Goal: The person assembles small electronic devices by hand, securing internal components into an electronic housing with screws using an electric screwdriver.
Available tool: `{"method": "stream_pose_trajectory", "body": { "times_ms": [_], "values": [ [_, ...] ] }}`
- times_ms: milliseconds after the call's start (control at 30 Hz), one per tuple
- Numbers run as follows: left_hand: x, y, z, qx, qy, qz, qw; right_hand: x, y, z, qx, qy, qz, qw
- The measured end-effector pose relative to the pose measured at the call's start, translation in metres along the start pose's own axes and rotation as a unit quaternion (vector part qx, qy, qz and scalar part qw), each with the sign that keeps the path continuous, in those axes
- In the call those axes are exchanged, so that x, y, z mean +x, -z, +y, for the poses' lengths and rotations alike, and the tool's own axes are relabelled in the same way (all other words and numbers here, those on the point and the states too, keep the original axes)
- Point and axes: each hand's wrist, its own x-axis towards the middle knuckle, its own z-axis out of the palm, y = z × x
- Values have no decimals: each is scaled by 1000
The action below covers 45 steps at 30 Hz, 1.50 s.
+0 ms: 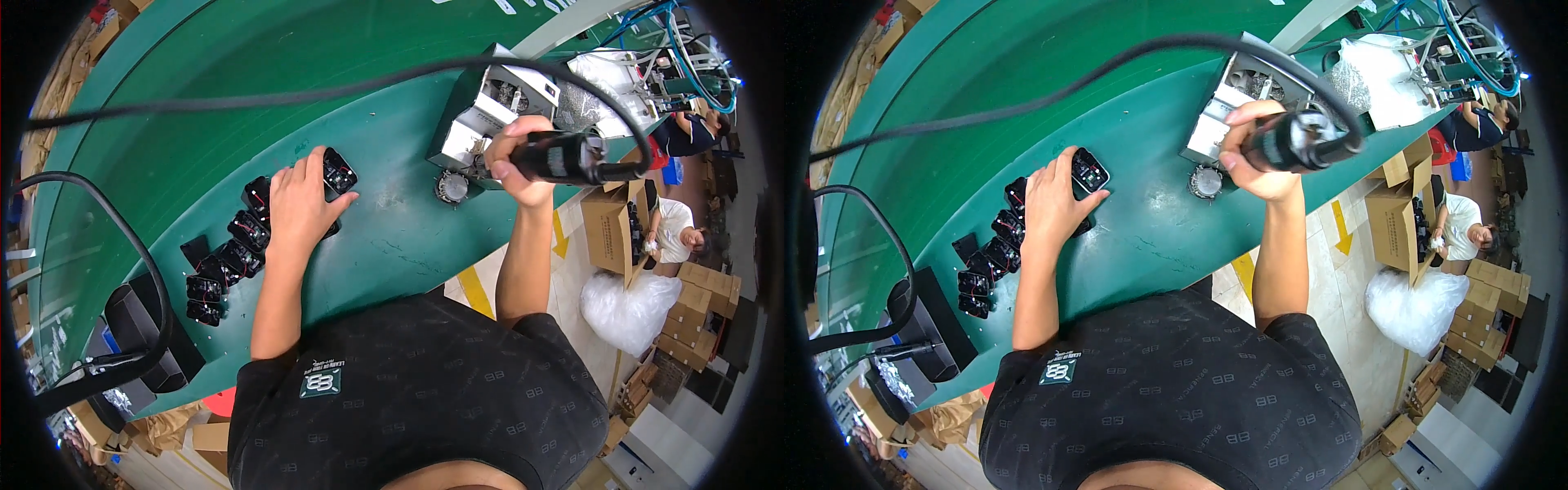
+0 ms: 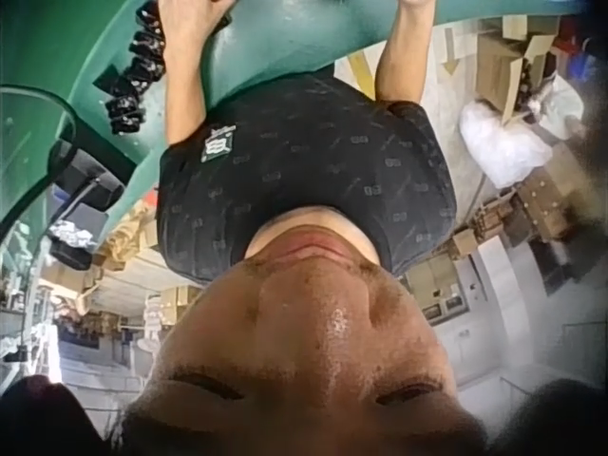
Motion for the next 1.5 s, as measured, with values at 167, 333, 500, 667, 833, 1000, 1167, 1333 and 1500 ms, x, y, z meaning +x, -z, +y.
{"method": "stream_pose_trajectory", "body": {
  "times_ms": [167,333,500,667,833,1000,1167,1333,1500],
  "values": [
    [-9,0,0,-2,15,-1,1000,12,-7,-3,-36,-115,143,982],
    [-20,6,0,-4,15,-21,1000,14,-13,-6,-43,-102,210,971],
    [-22,12,-1,-15,3,-16,1000,14,-13,-7,-22,-110,243,964],
    [-8,25,5,-32,-24,7,999,20,-9,-29,52,-98,242,964],
    [40,35,18,-27,-89,24,995,34,10,-26,122,-89,234,960],
    [91,29,39,-13,-146,32,989,25,20,-11,230,-93,271,930],
    [104,18,55,-13,-161,-44,986,21,20,-13,280,-63,244,926],
    [80,10,63,39,-85,-90,992,24,23,-14,260,-79,225,936],
    [48,10,51,21,-44,-93,994,24,27,-11,279,-93,219,930]
  ]
}}
